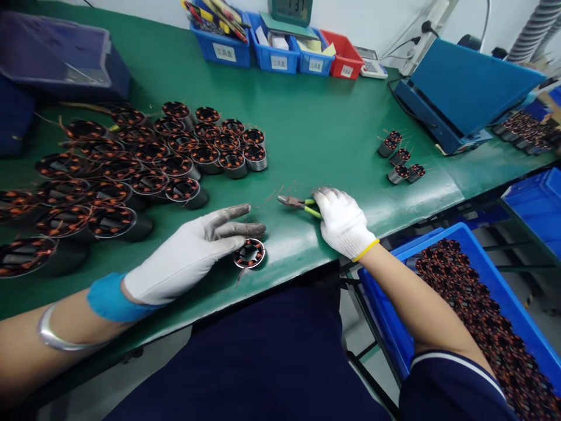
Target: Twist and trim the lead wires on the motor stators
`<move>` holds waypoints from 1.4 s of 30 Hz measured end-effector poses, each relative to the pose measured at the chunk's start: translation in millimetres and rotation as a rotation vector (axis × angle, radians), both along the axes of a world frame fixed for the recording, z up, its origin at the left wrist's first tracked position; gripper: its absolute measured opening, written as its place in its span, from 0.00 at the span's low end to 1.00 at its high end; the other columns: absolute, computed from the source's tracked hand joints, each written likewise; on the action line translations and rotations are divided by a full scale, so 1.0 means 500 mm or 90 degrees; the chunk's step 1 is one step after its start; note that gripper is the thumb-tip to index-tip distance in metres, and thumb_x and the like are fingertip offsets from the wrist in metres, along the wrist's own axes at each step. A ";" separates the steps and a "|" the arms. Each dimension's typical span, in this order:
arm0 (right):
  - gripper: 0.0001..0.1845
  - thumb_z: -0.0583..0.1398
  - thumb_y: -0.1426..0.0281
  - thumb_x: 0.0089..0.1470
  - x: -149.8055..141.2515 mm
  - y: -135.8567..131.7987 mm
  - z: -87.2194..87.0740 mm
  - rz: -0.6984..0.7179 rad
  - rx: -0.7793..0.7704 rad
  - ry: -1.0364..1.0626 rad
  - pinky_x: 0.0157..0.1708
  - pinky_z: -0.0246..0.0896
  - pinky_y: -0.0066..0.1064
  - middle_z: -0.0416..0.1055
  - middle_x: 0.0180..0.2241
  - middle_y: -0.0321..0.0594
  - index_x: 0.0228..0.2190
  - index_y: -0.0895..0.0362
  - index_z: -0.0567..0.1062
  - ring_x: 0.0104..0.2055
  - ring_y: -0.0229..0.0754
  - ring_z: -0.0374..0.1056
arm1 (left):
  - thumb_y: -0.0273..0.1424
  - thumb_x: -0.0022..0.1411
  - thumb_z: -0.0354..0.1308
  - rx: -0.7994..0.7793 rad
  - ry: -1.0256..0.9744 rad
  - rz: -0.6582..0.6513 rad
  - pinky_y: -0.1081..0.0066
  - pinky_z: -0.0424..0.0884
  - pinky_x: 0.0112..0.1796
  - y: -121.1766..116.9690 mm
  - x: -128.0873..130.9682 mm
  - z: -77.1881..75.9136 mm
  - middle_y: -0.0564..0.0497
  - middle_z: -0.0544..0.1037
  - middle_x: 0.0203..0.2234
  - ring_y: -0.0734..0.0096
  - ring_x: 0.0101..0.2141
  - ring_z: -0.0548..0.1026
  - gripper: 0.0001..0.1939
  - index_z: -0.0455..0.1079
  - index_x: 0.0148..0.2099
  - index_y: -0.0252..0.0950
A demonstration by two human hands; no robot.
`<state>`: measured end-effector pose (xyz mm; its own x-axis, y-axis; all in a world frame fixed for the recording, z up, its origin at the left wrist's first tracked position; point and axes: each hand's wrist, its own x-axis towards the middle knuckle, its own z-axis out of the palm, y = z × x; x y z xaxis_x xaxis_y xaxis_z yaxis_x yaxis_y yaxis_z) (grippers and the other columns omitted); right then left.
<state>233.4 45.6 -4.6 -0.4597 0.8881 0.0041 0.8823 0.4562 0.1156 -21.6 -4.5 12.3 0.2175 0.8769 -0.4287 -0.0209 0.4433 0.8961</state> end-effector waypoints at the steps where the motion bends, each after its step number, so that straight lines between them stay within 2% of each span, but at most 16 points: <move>1: 0.34 0.53 0.75 0.49 0.006 0.005 -0.006 0.032 -0.002 0.039 0.53 0.58 0.45 0.65 0.55 0.54 0.59 0.64 0.61 0.55 0.55 0.61 | 0.32 0.51 0.64 0.005 -0.003 0.003 0.56 0.71 0.52 0.000 0.000 -0.003 0.36 0.78 0.50 0.54 0.50 0.76 0.43 0.53 0.66 0.28; 3: 0.39 0.53 0.75 0.48 0.015 0.009 -0.003 0.063 -0.032 0.079 0.53 0.58 0.44 0.66 0.51 0.53 0.62 0.64 0.56 0.52 0.53 0.62 | 0.32 0.51 0.64 0.012 -0.014 0.005 0.56 0.71 0.52 -0.001 0.000 -0.008 0.36 0.78 0.50 0.54 0.50 0.76 0.43 0.53 0.66 0.27; 5: 0.38 0.52 0.74 0.49 0.014 0.003 0.021 0.079 -0.082 0.079 0.48 0.61 0.43 0.67 0.47 0.51 0.63 0.63 0.55 0.47 0.51 0.64 | 0.32 0.51 0.64 0.015 -0.022 0.006 0.56 0.71 0.52 -0.001 0.000 -0.011 0.36 0.78 0.49 0.54 0.50 0.76 0.43 0.53 0.66 0.27; 9: 0.37 0.53 0.70 0.51 -0.015 -0.020 0.085 0.135 -0.151 -0.002 0.44 0.62 0.43 0.65 0.45 0.52 0.63 0.63 0.57 0.44 0.52 0.64 | 0.31 0.53 0.63 0.033 -0.024 0.006 0.57 0.70 0.52 -0.003 0.001 -0.014 0.37 0.78 0.49 0.55 0.50 0.76 0.40 0.55 0.65 0.28; 12: 0.36 0.53 0.70 0.51 -0.034 -0.030 0.108 0.159 -0.161 -0.048 0.45 0.61 0.44 0.65 0.45 0.53 0.62 0.63 0.58 0.45 0.53 0.63 | 0.30 0.53 0.63 0.041 -0.035 0.016 0.57 0.69 0.53 -0.005 0.003 -0.017 0.37 0.78 0.49 0.56 0.50 0.76 0.39 0.55 0.65 0.27; 18: 0.36 0.54 0.70 0.52 -0.045 -0.027 0.107 0.170 -0.161 -0.048 0.44 0.60 0.42 0.65 0.45 0.51 0.62 0.61 0.58 0.44 0.52 0.63 | 0.30 0.53 0.63 0.055 -0.047 0.019 0.56 0.68 0.53 -0.006 0.003 -0.027 0.37 0.78 0.49 0.55 0.51 0.75 0.39 0.56 0.65 0.28; 27: 0.32 0.54 0.68 0.54 -0.055 -0.012 0.122 0.202 -0.102 -0.114 0.38 0.58 0.39 0.66 0.44 0.49 0.61 0.56 0.61 0.42 0.51 0.64 | 0.28 0.54 0.61 0.055 -0.061 0.024 0.59 0.66 0.56 -0.007 0.006 -0.020 0.38 0.78 0.48 0.59 0.52 0.75 0.38 0.55 0.65 0.26; 36: 0.30 0.53 0.68 0.55 -0.052 -0.017 0.129 0.176 -0.119 -0.110 0.35 0.57 0.36 0.66 0.44 0.48 0.59 0.55 0.62 0.41 0.49 0.65 | 0.30 0.52 0.62 0.064 -0.060 0.038 0.59 0.69 0.53 -0.008 0.010 -0.021 0.37 0.79 0.47 0.57 0.49 0.76 0.40 0.55 0.65 0.26; 42: 0.29 0.53 0.67 0.55 -0.058 -0.014 0.135 0.183 -0.121 -0.123 0.33 0.55 0.34 0.66 0.44 0.46 0.58 0.54 0.62 0.39 0.47 0.66 | 0.29 0.55 0.61 0.083 -0.059 0.039 0.59 0.69 0.54 -0.009 0.009 -0.030 0.38 0.79 0.48 0.59 0.50 0.76 0.37 0.56 0.65 0.27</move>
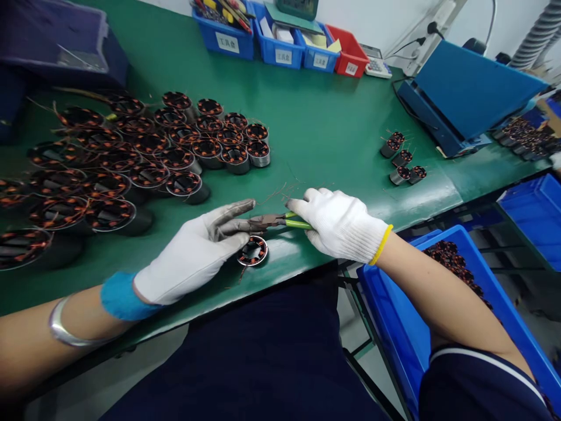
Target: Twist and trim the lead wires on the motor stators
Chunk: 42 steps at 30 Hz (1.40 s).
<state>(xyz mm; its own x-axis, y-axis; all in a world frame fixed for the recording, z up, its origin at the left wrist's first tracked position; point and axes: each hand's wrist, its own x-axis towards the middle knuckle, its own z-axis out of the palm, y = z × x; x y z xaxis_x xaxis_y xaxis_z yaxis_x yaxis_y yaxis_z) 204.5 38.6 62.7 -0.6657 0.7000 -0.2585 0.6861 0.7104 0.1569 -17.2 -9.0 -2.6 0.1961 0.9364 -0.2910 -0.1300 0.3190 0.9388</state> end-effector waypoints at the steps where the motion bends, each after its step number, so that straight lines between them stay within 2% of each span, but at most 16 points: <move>1: 0.29 0.53 0.66 0.55 -0.002 0.001 0.001 0.001 0.000 -0.003 0.32 0.54 0.34 0.66 0.44 0.45 0.58 0.53 0.62 0.39 0.47 0.66 | 0.29 0.55 0.61 0.002 0.000 0.000 0.60 0.69 0.54 0.000 0.000 -0.001 0.38 0.78 0.48 0.59 0.50 0.76 0.37 0.56 0.65 0.27; 7: 0.27 0.53 0.65 0.56 -0.008 0.001 0.004 -0.015 -0.010 -0.011 0.30 0.53 0.33 0.67 0.45 0.45 0.58 0.52 0.63 0.41 0.48 0.68 | 0.27 0.55 0.60 0.006 0.004 0.004 0.59 0.70 0.53 -0.001 0.000 -0.001 0.38 0.79 0.48 0.59 0.49 0.77 0.35 0.57 0.64 0.27; 16: 0.27 0.52 0.65 0.56 -0.005 0.002 -0.002 -0.049 -0.101 0.027 0.26 0.48 0.30 0.69 0.45 0.44 0.57 0.51 0.63 0.40 0.46 0.70 | 0.28 0.55 0.61 -0.002 -0.011 0.006 0.59 0.70 0.52 -0.002 0.000 -0.004 0.38 0.79 0.48 0.58 0.49 0.77 0.36 0.56 0.65 0.28; 25: 0.24 0.50 0.65 0.57 -0.005 -0.002 -0.014 -0.072 -0.102 0.028 0.24 0.47 0.31 0.70 0.44 0.42 0.56 0.51 0.64 0.39 0.47 0.71 | 0.29 0.54 0.62 -0.001 0.003 0.006 0.58 0.72 0.51 -0.002 -0.002 -0.005 0.39 0.79 0.47 0.57 0.49 0.77 0.37 0.56 0.65 0.29; 27: 0.26 0.50 0.65 0.58 -0.001 -0.002 -0.012 -0.073 -0.079 0.041 0.27 0.52 0.32 0.70 0.45 0.43 0.58 0.53 0.62 0.41 0.48 0.70 | 0.28 0.53 0.62 -0.009 0.002 0.009 0.58 0.72 0.50 -0.001 -0.002 -0.003 0.39 0.79 0.47 0.57 0.48 0.77 0.38 0.56 0.65 0.29; 31: 0.31 0.53 0.66 0.56 -0.002 0.001 0.002 -0.037 -0.013 0.039 0.38 0.58 0.37 0.66 0.47 0.49 0.61 0.58 0.59 0.44 0.51 0.67 | 0.28 0.51 0.63 -0.035 -0.010 0.013 0.56 0.73 0.50 0.000 -0.003 0.004 0.37 0.79 0.47 0.54 0.48 0.78 0.40 0.55 0.65 0.27; 36: 0.32 0.56 0.65 0.54 -0.037 0.005 0.026 0.024 0.036 -0.035 0.46 0.55 0.44 0.66 0.45 0.50 0.59 0.57 0.62 0.44 0.53 0.65 | 0.28 0.48 0.64 -0.034 -0.035 0.026 0.56 0.68 0.56 0.002 -0.002 0.009 0.34 0.75 0.53 0.51 0.55 0.73 0.41 0.57 0.64 0.24; 42: 0.29 0.57 0.67 0.54 -0.070 0.008 0.052 0.034 0.040 -0.092 0.47 0.53 0.46 0.67 0.44 0.50 0.58 0.56 0.65 0.44 0.53 0.65 | 0.27 0.49 0.62 -0.027 -0.043 0.029 0.55 0.65 0.58 0.002 0.001 0.008 0.33 0.73 0.55 0.50 0.57 0.70 0.40 0.57 0.64 0.22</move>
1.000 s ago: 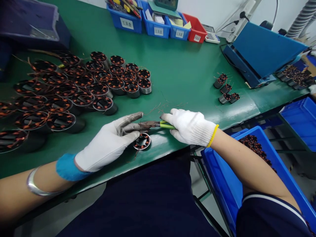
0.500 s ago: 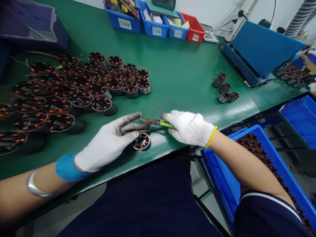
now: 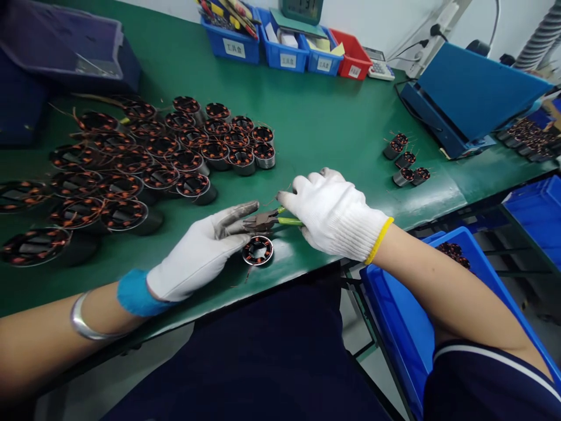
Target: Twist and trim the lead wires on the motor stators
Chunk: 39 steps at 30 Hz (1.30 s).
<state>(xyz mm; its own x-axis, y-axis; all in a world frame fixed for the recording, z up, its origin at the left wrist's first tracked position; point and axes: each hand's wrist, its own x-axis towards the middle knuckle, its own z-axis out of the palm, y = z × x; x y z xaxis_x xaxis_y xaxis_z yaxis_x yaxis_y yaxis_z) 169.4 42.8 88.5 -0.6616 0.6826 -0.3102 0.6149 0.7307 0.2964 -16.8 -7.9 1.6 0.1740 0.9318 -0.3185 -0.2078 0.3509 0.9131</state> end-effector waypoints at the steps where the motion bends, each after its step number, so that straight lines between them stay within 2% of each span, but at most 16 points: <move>1: 0.29 0.57 0.67 0.54 -0.002 0.001 0.002 0.002 -0.002 -0.005 0.46 0.54 0.46 0.67 0.44 0.50 0.58 0.55 0.65 0.44 0.53 0.65 | 0.26 0.48 0.62 0.002 0.000 0.000 0.55 0.65 0.58 0.000 0.000 0.000 0.33 0.72 0.56 0.49 0.57 0.69 0.40 0.57 0.64 0.22; 13: 0.25 0.56 0.65 0.54 0.000 0.015 0.001 0.023 -0.026 0.004 0.36 0.51 0.37 0.69 0.42 0.48 0.55 0.54 0.68 0.40 0.50 0.66 | 0.26 0.48 0.62 -0.005 0.002 0.002 0.54 0.64 0.59 0.003 0.000 0.004 0.33 0.74 0.54 0.50 0.57 0.70 0.39 0.58 0.63 0.22; 18: 0.23 0.55 0.64 0.56 0.003 0.012 -0.006 -0.017 -0.033 0.018 0.30 0.49 0.33 0.69 0.42 0.46 0.53 0.51 0.69 0.39 0.48 0.66 | 0.27 0.50 0.61 0.010 0.030 -0.002 0.54 0.64 0.59 0.001 0.000 0.004 0.34 0.73 0.55 0.53 0.56 0.72 0.37 0.58 0.62 0.23; 21: 0.25 0.54 0.63 0.57 0.018 0.008 -0.009 -0.054 -0.020 0.041 0.28 0.49 0.32 0.68 0.44 0.46 0.56 0.51 0.66 0.40 0.48 0.66 | 0.26 0.50 0.60 0.026 0.019 -0.018 0.55 0.66 0.57 0.000 -0.001 0.002 0.36 0.75 0.53 0.54 0.53 0.74 0.35 0.59 0.61 0.25; 26: 0.30 0.54 0.64 0.56 0.060 -0.001 -0.029 -0.096 -0.027 0.084 0.33 0.55 0.35 0.66 0.48 0.48 0.59 0.55 0.62 0.42 0.49 0.66 | 0.26 0.50 0.61 -0.009 0.019 -0.020 0.54 0.69 0.54 0.001 -0.004 -0.002 0.37 0.80 0.46 0.53 0.49 0.77 0.40 0.56 0.64 0.25; 33: 0.29 0.54 0.65 0.55 0.075 -0.007 -0.064 -0.103 -0.061 0.107 0.37 0.58 0.37 0.67 0.46 0.48 0.58 0.57 0.63 0.43 0.50 0.66 | 0.25 0.49 0.61 -0.014 0.005 -0.031 0.52 0.68 0.54 0.002 -0.009 -0.002 0.36 0.79 0.47 0.51 0.50 0.76 0.41 0.55 0.65 0.26; 39: 0.30 0.52 0.60 0.57 0.097 -0.019 -0.096 -0.200 -0.019 0.107 0.36 0.58 0.37 0.67 0.46 0.48 0.59 0.56 0.62 0.42 0.51 0.66 | 0.26 0.49 0.62 -0.041 -0.037 0.029 0.53 0.70 0.52 0.014 -0.021 -0.004 0.36 0.79 0.45 0.53 0.44 0.79 0.38 0.57 0.62 0.25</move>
<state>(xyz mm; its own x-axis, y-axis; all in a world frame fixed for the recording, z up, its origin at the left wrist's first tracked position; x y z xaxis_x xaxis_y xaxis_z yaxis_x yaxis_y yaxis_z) 217.8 33.3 40.3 -0.4637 0.8536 -0.2373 0.8497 0.5043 0.1540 -27.5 -0.8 -0.4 0.1521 0.9170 -0.3687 -0.2769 0.3976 0.8748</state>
